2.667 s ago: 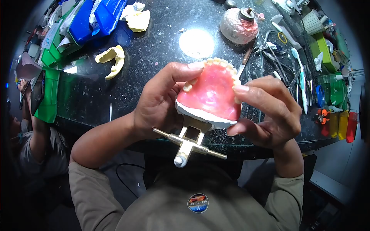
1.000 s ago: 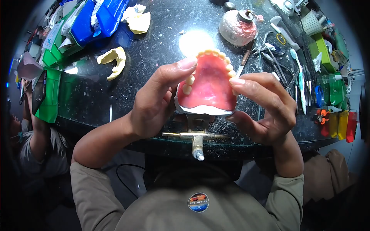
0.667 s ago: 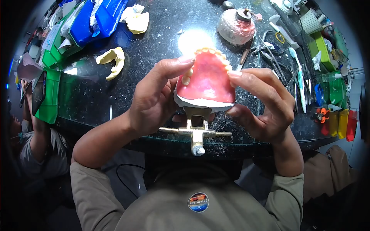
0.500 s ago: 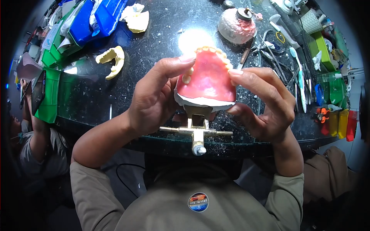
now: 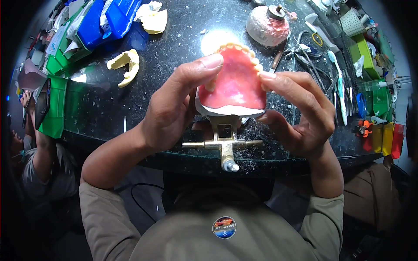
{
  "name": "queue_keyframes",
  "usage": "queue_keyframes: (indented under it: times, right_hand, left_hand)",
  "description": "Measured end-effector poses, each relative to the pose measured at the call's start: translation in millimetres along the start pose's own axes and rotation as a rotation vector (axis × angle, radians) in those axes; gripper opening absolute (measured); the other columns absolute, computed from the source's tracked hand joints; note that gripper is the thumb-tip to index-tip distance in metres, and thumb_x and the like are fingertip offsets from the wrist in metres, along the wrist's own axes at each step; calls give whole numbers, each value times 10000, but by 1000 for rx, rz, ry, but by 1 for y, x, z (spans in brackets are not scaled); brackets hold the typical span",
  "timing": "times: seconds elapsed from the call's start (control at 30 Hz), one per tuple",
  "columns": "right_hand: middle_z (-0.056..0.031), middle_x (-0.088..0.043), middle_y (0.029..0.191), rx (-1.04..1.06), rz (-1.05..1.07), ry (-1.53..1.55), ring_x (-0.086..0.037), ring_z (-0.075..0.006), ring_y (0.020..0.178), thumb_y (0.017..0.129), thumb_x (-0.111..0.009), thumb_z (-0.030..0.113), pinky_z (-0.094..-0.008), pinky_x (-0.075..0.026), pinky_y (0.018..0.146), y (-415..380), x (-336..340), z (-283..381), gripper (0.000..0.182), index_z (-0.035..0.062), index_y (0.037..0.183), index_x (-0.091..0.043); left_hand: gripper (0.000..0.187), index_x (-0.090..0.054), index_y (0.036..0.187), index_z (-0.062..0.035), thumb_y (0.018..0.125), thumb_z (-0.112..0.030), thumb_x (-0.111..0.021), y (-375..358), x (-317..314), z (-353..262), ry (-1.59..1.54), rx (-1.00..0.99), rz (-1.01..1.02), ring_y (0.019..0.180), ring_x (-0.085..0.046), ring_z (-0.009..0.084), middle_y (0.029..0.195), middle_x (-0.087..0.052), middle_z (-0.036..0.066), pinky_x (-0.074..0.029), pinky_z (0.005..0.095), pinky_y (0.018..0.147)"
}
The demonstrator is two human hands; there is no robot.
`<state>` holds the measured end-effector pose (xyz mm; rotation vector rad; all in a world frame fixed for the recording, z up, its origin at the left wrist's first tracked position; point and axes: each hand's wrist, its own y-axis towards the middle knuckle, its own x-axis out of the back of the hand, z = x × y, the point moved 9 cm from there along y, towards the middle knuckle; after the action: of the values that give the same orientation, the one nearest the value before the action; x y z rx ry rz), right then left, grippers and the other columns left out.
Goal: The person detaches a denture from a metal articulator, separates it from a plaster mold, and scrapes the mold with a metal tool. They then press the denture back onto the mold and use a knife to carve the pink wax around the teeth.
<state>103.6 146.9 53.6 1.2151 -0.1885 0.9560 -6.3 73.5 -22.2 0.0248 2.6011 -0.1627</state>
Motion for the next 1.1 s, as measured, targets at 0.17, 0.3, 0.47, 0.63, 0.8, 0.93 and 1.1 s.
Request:
queue_keyframes:
  times: [0.17, 0.3, 0.47, 0.63, 0.8, 0.93, 1.1]
  right_hand:
    - [-190, -657, 985, 4, -14, 4, -649, -251, 840, 836, -691, 221, -333, -531, 734, 0, 0, -2, 386, -31, 1111, -589]
    - [-188, -656, 986, -5, -19, -7, -643, -234, 824, 839, -688, 212, -318, -530, 720, 0, -1, -4, 376, -28, 1112, -590]
    - [-170, -658, 975, -15, -33, -20, -633, -207, 797, 834, -693, 213, -290, -520, 674, -1, -2, -9, 379, -22, 1115, -597]
    - [-140, -659, 947, -101, -50, -31, -637, -196, 783, 817, -703, 179, -282, -517, 648, 1, -4, -15, 355, -7, 1107, -617]
    - [-118, -655, 872, -157, -74, -1, -649, -200, 745, 801, -716, 163, -291, -528, 637, 2, -7, -20, 330, 21, 1088, -636]
    - [-106, -656, 902, -187, -33, -3, -618, -155, 775, 832, -686, 177, -256, -484, 644, -1, -11, -24, 357, 6, 1137, -613]
    - [-83, -641, 831, -170, -72, -18, -617, -157, 725, 800, -717, 175, -265, -485, 601, 0, -10, -25, 351, 33, 1110, -633]
  left_hand:
    - [638, -435, 1269, 27, 900, -489, -360, 11, -5, -23, 274, -145, -171, 848, -659, 229, 1026, -626, 181, -544, 308, 738]
    - [613, -443, 1256, 21, 904, -475, -366, 12, 1, -23, 318, -208, -263, 829, -650, 208, 1015, -615, 162, -520, 288, 684]
    - [497, -440, 1244, -25, 953, -420, -358, 5, 12, -4, 139, -36, -248, 764, -614, 147, 990, -581, 105, -457, 222, 539]
    - [478, -410, 1251, -19, 974, -397, -320, 11, 21, 3, -4, -63, -202, 863, -662, 214, 1002, -620, 177, -553, 305, 661]
    - [609, -459, 1256, 53, 935, -446, -325, 15, 29, 6, 27, -82, -261, 866, -672, 249, 994, -646, 212, -560, 361, 790]
    - [581, -419, 1292, 44, 950, -412, -304, 18, 28, 3, -13, -107, -212, 867, -672, 256, 1039, -635, 208, -557, 366, 794]
    - [590, -439, 1278, 42, 940, -428, -328, 18, 30, 0, 73, -146, -258, 865, -674, 254, 1033, -644, 198, -555, 369, 803]
